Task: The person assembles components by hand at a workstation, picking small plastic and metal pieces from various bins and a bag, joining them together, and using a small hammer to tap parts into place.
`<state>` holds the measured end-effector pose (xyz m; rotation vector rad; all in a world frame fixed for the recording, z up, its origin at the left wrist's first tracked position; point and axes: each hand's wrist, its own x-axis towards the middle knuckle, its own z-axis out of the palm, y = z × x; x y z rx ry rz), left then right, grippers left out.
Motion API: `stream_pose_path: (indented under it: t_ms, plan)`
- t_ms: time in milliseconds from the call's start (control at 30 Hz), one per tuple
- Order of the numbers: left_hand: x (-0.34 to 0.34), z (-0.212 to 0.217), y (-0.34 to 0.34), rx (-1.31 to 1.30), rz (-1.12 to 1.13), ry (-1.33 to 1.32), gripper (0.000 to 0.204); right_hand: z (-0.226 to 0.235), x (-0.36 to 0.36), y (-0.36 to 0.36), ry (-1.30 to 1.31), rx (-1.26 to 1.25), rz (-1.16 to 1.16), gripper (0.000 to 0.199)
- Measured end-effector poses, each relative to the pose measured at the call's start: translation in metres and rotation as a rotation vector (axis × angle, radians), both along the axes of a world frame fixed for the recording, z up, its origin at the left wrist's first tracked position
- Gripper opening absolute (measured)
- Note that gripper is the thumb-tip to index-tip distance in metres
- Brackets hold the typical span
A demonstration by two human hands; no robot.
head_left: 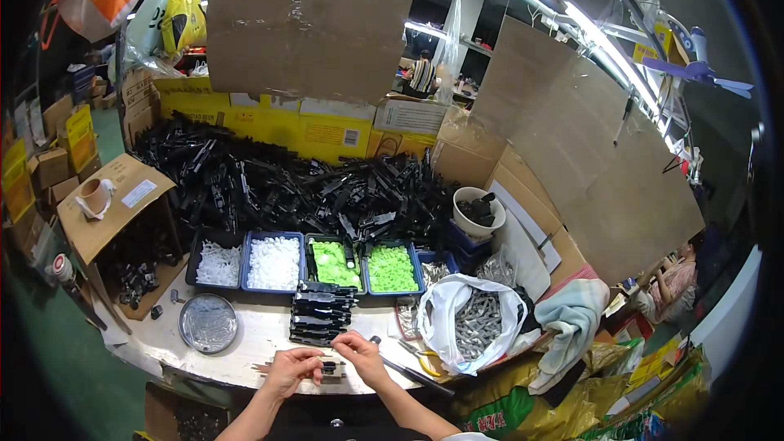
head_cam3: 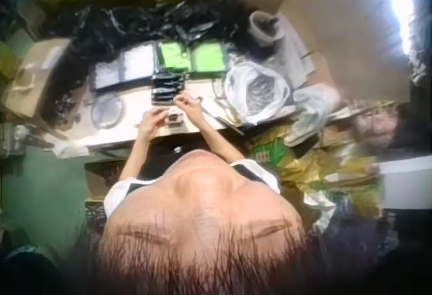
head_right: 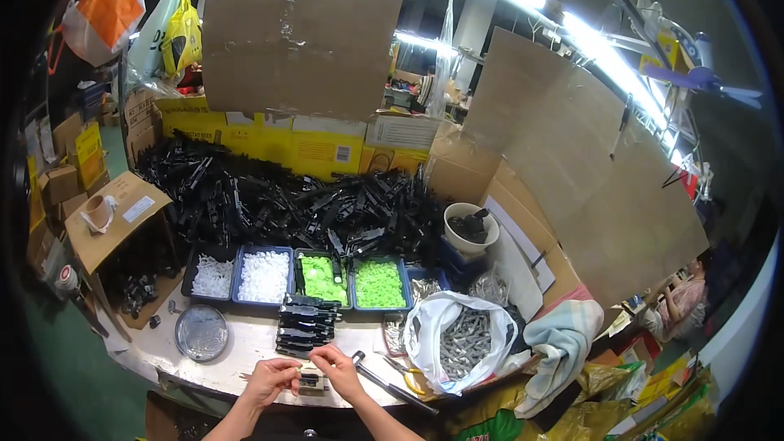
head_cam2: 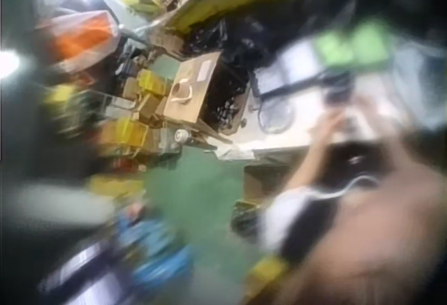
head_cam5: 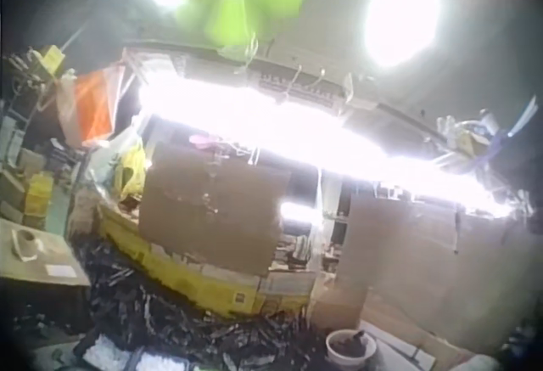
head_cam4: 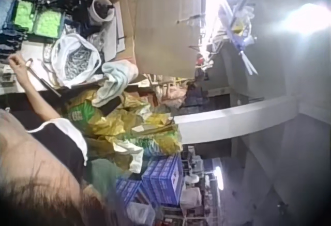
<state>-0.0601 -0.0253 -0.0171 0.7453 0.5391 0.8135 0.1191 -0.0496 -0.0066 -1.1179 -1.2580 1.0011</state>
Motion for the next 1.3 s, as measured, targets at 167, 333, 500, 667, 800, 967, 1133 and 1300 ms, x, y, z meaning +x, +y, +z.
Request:
stream_pose_path:
  t_ms: [167,333,500,667,800,967,1133,1300]
  plan:
    - [0.008,-0.005,-0.004,0.068,0.020,-0.022,0.019,-0.003,-0.009,0.001,0.069,-0.021,0.078,0.010]
    - [0.008,0.001,-0.011,0.081,0.031,0.018,0.018,-0.006,-0.010,0.001,0.002,0.054,0.102,0.011]
    - [0.011,0.000,-0.015,0.101,0.087,0.068,0.016,-0.005,-0.005,0.002,-0.031,-0.063,0.176,0.011]
    - [0.013,0.002,-0.015,0.154,0.113,0.110,0.014,-0.007,0.003,0.003,0.058,-0.150,0.221,0.011]
    - [0.017,-0.002,-0.014,0.159,0.115,0.161,0.013,-0.011,0.002,0.000,0.228,-0.179,0.161,0.011]
    - [0.027,0.006,-0.009,0.175,0.131,0.165,0.013,0.000,0.004,0.007,0.042,-0.014,0.141,0.010]
    - [0.025,0.007,-0.011,0.204,0.141,0.178,0.013,0.004,0.008,0.007,0.015,-0.034,0.159,0.012]
    - [0.025,0.003,-0.015,0.194,0.184,0.147,0.012,-0.002,0.007,0.004,0.020,-0.006,0.146,0.011]
